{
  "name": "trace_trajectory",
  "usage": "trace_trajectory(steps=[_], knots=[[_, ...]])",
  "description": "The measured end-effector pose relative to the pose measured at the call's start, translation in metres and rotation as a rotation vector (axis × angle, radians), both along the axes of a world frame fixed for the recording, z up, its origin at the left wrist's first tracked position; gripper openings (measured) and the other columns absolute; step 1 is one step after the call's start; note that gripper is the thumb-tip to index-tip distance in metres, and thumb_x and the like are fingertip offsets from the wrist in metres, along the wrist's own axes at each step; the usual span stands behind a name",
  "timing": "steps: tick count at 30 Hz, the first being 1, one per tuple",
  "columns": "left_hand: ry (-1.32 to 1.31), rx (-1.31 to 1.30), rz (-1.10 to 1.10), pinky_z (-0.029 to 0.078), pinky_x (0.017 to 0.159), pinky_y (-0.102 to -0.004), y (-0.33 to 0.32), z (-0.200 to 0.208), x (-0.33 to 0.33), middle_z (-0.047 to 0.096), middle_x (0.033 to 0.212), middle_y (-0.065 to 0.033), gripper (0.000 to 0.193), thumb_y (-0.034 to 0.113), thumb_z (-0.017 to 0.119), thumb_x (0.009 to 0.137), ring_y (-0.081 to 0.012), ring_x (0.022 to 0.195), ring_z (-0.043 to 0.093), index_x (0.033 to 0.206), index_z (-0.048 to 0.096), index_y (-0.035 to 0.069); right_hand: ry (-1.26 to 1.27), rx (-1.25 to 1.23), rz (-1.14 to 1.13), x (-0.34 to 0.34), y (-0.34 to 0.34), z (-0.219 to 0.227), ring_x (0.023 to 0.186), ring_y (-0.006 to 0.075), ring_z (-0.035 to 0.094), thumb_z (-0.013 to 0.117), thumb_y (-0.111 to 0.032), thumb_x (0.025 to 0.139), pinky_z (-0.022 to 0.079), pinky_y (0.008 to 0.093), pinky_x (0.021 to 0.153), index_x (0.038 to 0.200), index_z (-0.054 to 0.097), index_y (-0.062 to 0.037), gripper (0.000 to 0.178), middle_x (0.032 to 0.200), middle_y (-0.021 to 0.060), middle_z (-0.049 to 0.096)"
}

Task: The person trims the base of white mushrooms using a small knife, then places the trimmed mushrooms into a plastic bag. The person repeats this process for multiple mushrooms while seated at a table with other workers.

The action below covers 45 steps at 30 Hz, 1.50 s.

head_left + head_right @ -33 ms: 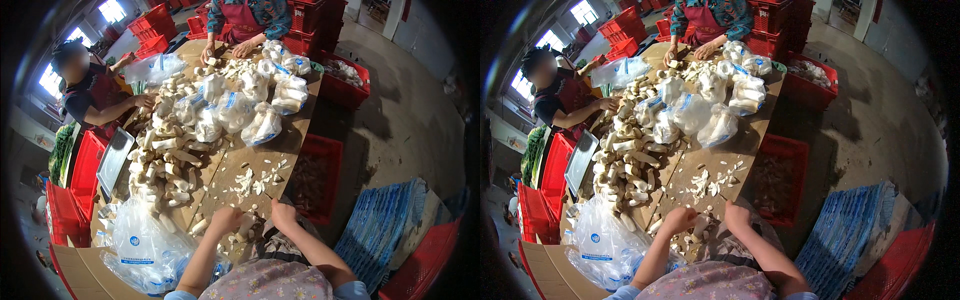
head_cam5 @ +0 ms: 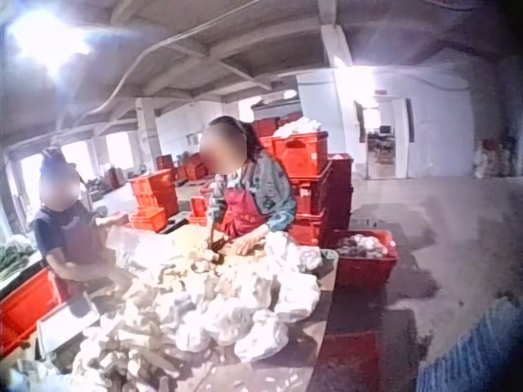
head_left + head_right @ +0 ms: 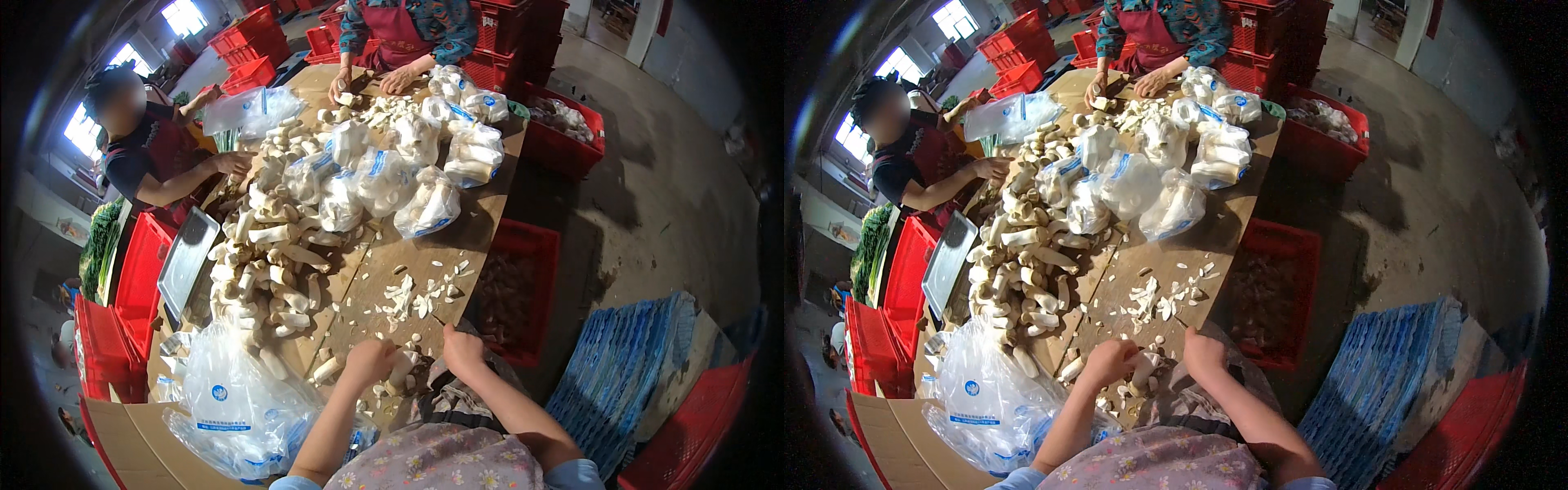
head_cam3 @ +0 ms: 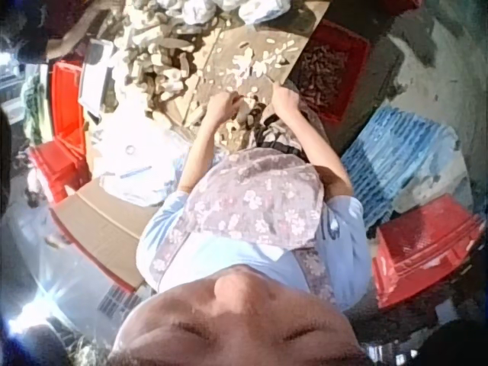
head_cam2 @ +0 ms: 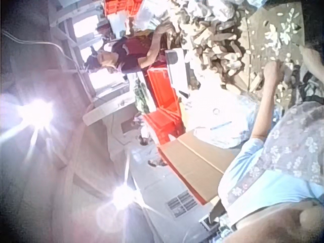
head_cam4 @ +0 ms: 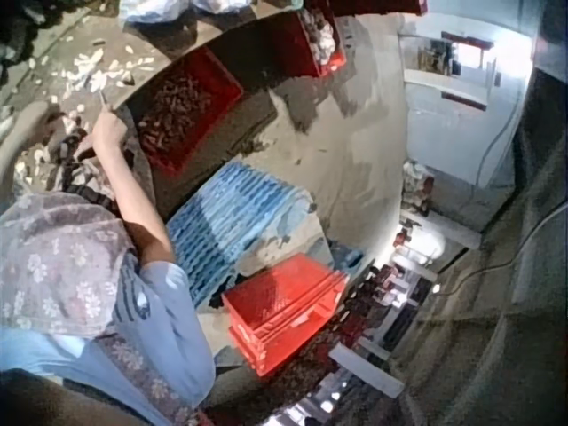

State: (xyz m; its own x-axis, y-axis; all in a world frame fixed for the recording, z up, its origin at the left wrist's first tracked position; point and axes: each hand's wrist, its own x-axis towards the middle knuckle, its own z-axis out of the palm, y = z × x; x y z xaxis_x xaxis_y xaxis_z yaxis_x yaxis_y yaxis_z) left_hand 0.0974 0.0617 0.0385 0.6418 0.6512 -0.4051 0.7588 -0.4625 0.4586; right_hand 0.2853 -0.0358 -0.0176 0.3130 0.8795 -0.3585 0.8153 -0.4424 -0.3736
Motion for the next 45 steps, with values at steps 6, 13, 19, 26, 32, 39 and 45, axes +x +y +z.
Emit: trace_trajectory(steps=[6, 13, 19, 26, 32, 39, 45], knots=[[-0.049, 0.041, 0.017, 0.049, 0.064, -0.0425, -0.008, -0.007, -0.002, 0.063, 0.077, -0.0177, 0.021, 0.023, 0.06, 0.078, -0.0362, 0.073, 0.062, 0.088, 0.066, 0.005, 0.096, 0.135, -0.083, 0.002, -0.009, 0.0, 0.06, 0.0405, 0.062, 0.048, -0.014, 0.089, 0.048, 0.0487, 0.052, 0.095, 0.05, -0.0019, 0.014, 0.062, 0.0205, 0.06], [-0.493, -0.281, 0.35, 0.049, 0.065, -0.0398, 0.006, -0.03, 0.011, 0.064, 0.081, -0.0175, 0.03, 0.012, 0.064, 0.075, -0.0332, 0.075, 0.063, 0.103, 0.06, 0.002, 0.093, 0.36, -0.071, -0.001, -0.008, 0.018, 0.056, 0.0424, 0.059, 0.05, -0.021, 0.092, 0.047, 0.0495, 0.05, 0.089, 0.048, -0.0044, 0.016, 0.061, 0.0172, 0.06], [-0.435, 0.293, 0.101, 0.048, 0.064, -0.043, -0.011, -0.028, 0.048, 0.062, 0.079, -0.0157, 0.02, 0.013, 0.068, 0.072, -0.035, 0.071, 0.06, 0.09, 0.064, 0.005, 0.036, 0.404, -0.088, 0.001, -0.013, 0.002, 0.054, 0.0397, 0.059, 0.051, -0.021, 0.092, 0.048, 0.0463, 0.047, 0.084, 0.052, -0.005, 0.018, 0.057, 0.0165, 0.058], [-0.453, 0.404, 0.168, 0.048, 0.061, -0.0429, -0.02, -0.026, 0.053, 0.06, 0.071, -0.0131, 0.012, 0.012, 0.068, 0.066, -0.0333, 0.069, 0.059, 0.076, 0.066, 0.007, 0.029, 0.275, -0.015, -0.009, -0.02, 0.005, 0.054, 0.036, 0.062, 0.047, -0.023, 0.093, 0.049, 0.0463, 0.049, 0.085, 0.051, -0.0033, 0.022, 0.056, 0.0161, 0.059], [-0.41, 0.359, 0.199, 0.048, 0.06, -0.0419, -0.017, -0.036, 0.052, 0.06, 0.069, -0.0128, 0.01, 0.009, 0.066, 0.063, -0.0329, 0.067, 0.059, 0.073, 0.067, 0.007, 0.012, 0.17, 0.052, -0.011, -0.011, 0.009, 0.058, 0.0343, 0.065, 0.05, -0.013, 0.086, 0.052, 0.0434, 0.053, 0.085, 0.051, -0.0019, 0.011, 0.06, 0.0156, 0.062], [-0.415, 0.345, 0.18, 0.048, 0.06, -0.0422, -0.016, -0.023, 0.059, 0.06, 0.068, -0.0135, 0.012, 0.007, 0.065, 0.059, -0.0341, 0.066, 0.059, 0.071, 0.066, 0.007, 0.07, -0.01, 0.014, -0.011, 0.011, 0.01, 0.073, 0.036, 0.066, 0.05, -0.007, 0.081, 0.054, 0.0445, 0.063, 0.088, 0.055, 0.0016, 0.012, 0.073, 0.0221, 0.065], [-0.415, 0.333, 0.215, 0.046, 0.059, -0.0442, -0.015, -0.041, 0.055, 0.058, 0.067, -0.0157, 0.01, 0.008, 0.066, 0.061, -0.0345, 0.065, 0.058, 0.07, 0.065, 0.005, 0.134, -0.093, -0.003, -0.009, -0.003, 0.021, 0.078, 0.0386, 0.066, 0.05, -0.007, 0.081, 0.053, 0.0469, 0.068, 0.091, 0.056, 0.0036, 0.016, 0.079, 0.0246, 0.065]])
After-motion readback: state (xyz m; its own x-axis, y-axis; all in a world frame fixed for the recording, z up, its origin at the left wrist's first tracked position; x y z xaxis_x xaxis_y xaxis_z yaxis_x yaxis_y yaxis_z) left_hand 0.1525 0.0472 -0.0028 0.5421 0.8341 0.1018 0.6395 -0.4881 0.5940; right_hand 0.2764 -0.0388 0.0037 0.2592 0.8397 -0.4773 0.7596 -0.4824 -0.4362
